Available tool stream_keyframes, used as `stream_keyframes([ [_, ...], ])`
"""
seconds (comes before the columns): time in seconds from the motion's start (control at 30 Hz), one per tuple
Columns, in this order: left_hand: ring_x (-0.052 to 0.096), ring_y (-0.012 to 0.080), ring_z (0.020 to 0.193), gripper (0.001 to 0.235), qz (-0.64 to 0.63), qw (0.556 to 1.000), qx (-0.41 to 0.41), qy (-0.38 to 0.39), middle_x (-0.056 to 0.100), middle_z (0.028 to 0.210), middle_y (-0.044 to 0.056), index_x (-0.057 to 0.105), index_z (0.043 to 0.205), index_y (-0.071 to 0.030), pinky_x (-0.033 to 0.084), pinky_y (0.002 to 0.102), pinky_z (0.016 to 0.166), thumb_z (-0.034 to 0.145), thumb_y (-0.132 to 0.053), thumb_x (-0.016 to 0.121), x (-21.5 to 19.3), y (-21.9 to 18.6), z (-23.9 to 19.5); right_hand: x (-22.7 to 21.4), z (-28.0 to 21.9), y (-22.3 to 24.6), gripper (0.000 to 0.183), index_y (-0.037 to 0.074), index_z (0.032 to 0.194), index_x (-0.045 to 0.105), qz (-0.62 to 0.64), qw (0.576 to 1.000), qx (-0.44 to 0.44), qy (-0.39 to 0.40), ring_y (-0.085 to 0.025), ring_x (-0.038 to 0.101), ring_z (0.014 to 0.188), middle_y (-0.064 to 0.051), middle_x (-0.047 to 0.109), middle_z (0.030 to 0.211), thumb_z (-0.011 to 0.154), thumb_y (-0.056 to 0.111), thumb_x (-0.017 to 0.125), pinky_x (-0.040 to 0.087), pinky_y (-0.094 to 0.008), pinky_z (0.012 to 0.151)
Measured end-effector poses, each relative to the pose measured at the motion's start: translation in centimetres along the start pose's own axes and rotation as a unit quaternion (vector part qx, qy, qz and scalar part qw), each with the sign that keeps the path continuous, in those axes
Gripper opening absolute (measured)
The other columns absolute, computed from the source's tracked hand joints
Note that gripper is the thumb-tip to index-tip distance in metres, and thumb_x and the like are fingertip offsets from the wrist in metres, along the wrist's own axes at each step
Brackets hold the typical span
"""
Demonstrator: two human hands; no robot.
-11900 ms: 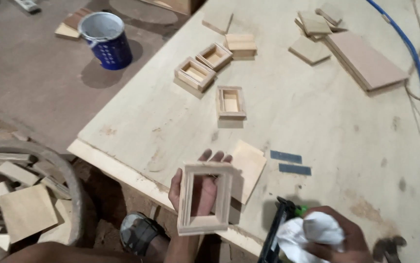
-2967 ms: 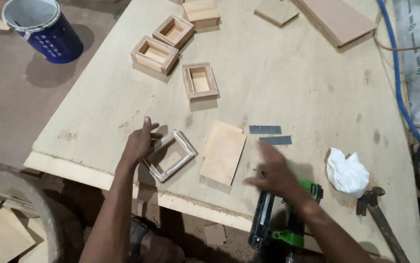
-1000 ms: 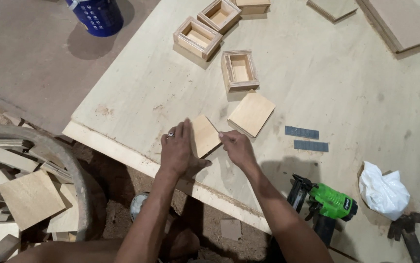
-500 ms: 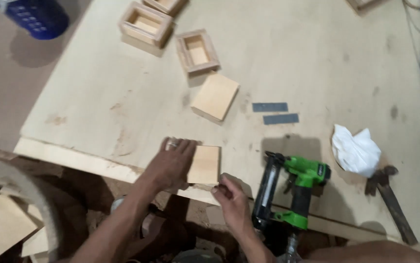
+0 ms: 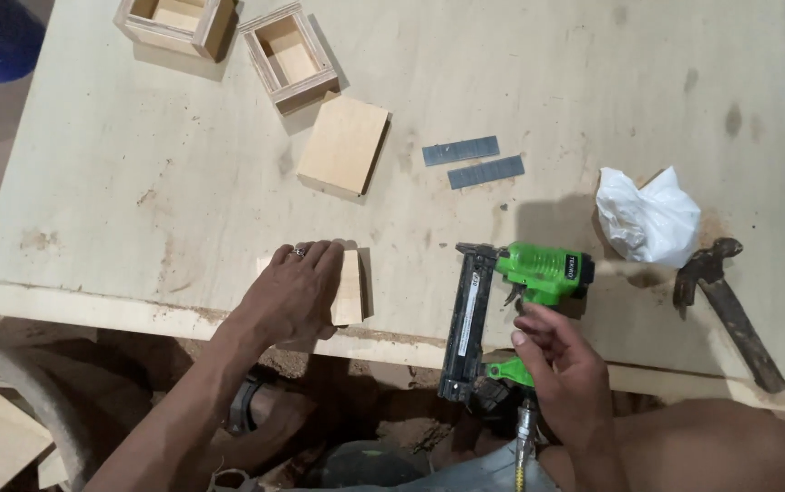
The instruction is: Assembling small wooden frames by applying glue, wiping excess, and fastening with a pneumatic nail gun.
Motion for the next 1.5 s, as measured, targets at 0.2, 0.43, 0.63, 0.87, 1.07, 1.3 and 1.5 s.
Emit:
stream_keyframes([
  [0.2,0.051,0.0344,0.121,0.131,-0.013,1.000,-0.007,0.022,0.039,0.148,0.015,0.017,0.154,-0.002,0.035,0.050,0.108,0.064,-0.062,0.092,0.7,0.5,0.2,-0.3,0.0,0.1,0.037,0.009,0.121,0.072,-0.009,0.999,0.029,-0.010,-0.017,0.070,0.100,-0.009,0.077,0.109,0.084,0.012,0.070,0.057,-0.028,0.089],
  [0.43,0.050,0.0346,0.124,0.132,-0.017,1.000,-0.004,0.012,0.039,0.150,0.015,0.019,0.154,-0.002,0.032,0.052,0.110,0.062,-0.056,0.095,1.4,0.8,0.1,-2.3,1.1,0.0,0.048,0.011,0.130,0.064,-0.119,0.987,0.047,-0.095,-0.020,0.065,0.104,-0.010,0.066,0.121,0.084,0.025,0.069,0.056,-0.034,0.085],
  [0.63,0.055,0.0328,0.113,0.128,-0.028,0.999,0.014,-0.025,0.046,0.141,0.011,0.028,0.148,-0.005,0.040,0.045,0.097,0.054,-0.054,0.099,0.9,0.7,0.1,-1.6,3.6,-3.5,0.062,0.004,0.135,0.053,-0.056,0.969,0.235,-0.048,-0.028,0.062,0.110,-0.015,0.065,0.122,0.085,0.040,0.061,0.047,-0.044,0.093],
  [0.87,0.051,0.0333,0.133,0.104,-0.036,0.998,-0.039,0.036,0.048,0.141,0.010,0.032,0.145,-0.012,0.036,0.049,0.112,0.059,-0.045,0.083,-0.6,-0.2,0.0,-0.6,9.9,-11.9,0.033,0.004,0.094,0.064,0.242,0.928,0.245,0.144,-0.032,0.067,0.056,-0.020,0.068,0.073,0.090,0.037,0.068,0.057,-0.048,0.052],
  [1.07,0.053,0.0339,0.131,0.102,-0.060,0.998,-0.026,0.000,0.054,0.137,0.011,0.037,0.145,-0.010,0.037,0.050,0.111,0.059,-0.042,0.084,-0.9,-0.4,-0.1,2.3,1.9,6.2,0.028,-0.013,0.069,0.080,-0.111,0.971,0.079,0.194,-0.035,0.074,0.061,-0.027,0.074,0.063,0.075,0.014,0.085,0.060,-0.046,0.071],
  [1.3,0.056,0.0323,0.127,0.105,-0.058,0.998,-0.034,-0.009,0.056,0.132,0.010,0.037,0.145,-0.011,0.040,0.048,0.109,0.056,-0.039,0.085,0.0,-0.1,0.2,8.5,0.0,14.4,0.034,-0.001,0.044,0.072,-0.312,0.916,-0.072,0.243,-0.027,0.067,0.042,-0.015,0.063,0.039,0.068,0.020,0.083,0.054,-0.036,0.053],
  [1.5,0.058,0.0296,0.124,0.105,-0.058,0.998,-0.034,-0.021,0.059,0.130,0.009,0.039,0.145,-0.012,0.042,0.046,0.106,0.055,-0.039,0.087,0.0,-0.2,0.1,11.5,2.9,13.2,0.038,0.003,0.082,0.077,-0.428,0.864,-0.093,0.249,-0.028,0.072,0.058,-0.014,0.069,0.059,0.076,0.041,0.080,0.058,-0.042,0.068],
])
Point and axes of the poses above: each hand's wrist, its own z-axis towards the middle knuckle, its own x-axis out of the palm, y = z × x, the point moved 4 cm from there along z, towards the middle knuckle
